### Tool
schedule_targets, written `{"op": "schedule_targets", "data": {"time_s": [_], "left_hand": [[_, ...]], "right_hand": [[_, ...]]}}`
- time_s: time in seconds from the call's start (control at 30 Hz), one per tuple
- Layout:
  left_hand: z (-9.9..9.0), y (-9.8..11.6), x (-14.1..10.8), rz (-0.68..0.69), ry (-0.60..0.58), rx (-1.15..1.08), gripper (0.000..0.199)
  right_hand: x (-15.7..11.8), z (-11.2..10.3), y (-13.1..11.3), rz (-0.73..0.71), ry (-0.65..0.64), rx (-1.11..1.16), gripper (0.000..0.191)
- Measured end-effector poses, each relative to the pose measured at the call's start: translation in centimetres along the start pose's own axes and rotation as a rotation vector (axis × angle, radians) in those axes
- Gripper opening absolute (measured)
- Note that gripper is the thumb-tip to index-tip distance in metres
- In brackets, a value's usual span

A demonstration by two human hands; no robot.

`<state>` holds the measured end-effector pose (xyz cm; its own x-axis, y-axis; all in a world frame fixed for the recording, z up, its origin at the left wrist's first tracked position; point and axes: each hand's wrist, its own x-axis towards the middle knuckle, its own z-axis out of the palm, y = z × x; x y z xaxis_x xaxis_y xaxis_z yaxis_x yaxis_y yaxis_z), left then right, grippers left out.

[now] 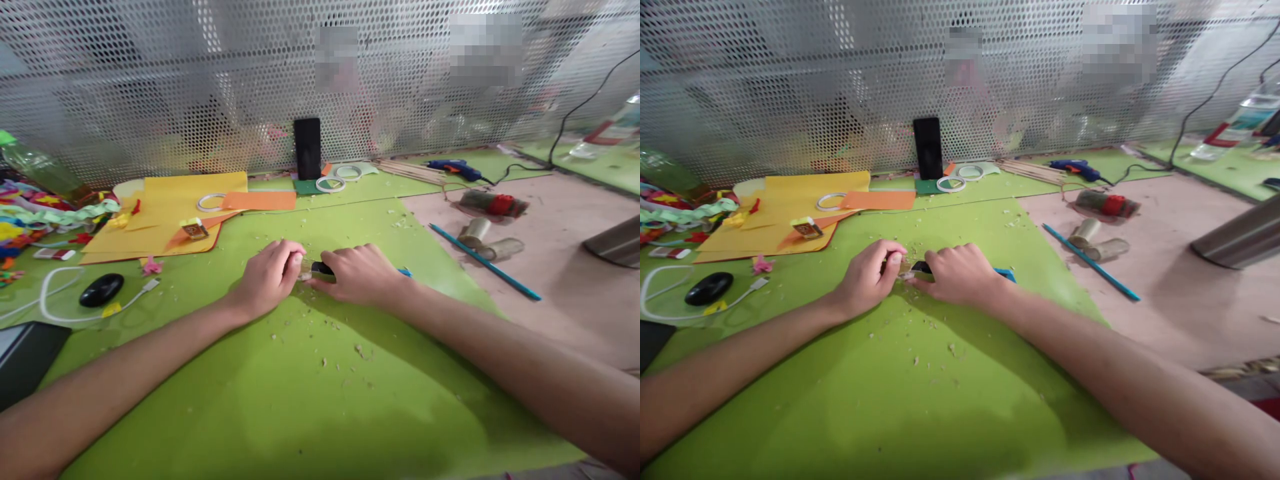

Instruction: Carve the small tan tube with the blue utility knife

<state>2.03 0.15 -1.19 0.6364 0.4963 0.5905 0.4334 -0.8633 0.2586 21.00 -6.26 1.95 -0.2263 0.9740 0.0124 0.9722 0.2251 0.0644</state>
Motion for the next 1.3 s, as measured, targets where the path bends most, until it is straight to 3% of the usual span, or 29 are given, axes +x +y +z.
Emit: {"op": "schedule_targets", "data": {"time_s": [0.23,0.6,1.3], "left_hand": [[-0.15,0.13,-0.25,-0.05,-0.05,0.015,0.016],[-0.02,0.17,-0.23,-0.006,-0.044,0.039,0.016],[0.09,0.02,-0.28,0.009,-0.05,0.053,0.016]], "right_hand": [[-0.13,-0.17,-0.36,-0.037,0.03,-0.058,0.062],[-0.2,0.2,-0.79,-0.084,0.035,-0.087,0.055],[-0.13,0.28,-0.66,-0.054,0.012,-0.038,0.058]]}}
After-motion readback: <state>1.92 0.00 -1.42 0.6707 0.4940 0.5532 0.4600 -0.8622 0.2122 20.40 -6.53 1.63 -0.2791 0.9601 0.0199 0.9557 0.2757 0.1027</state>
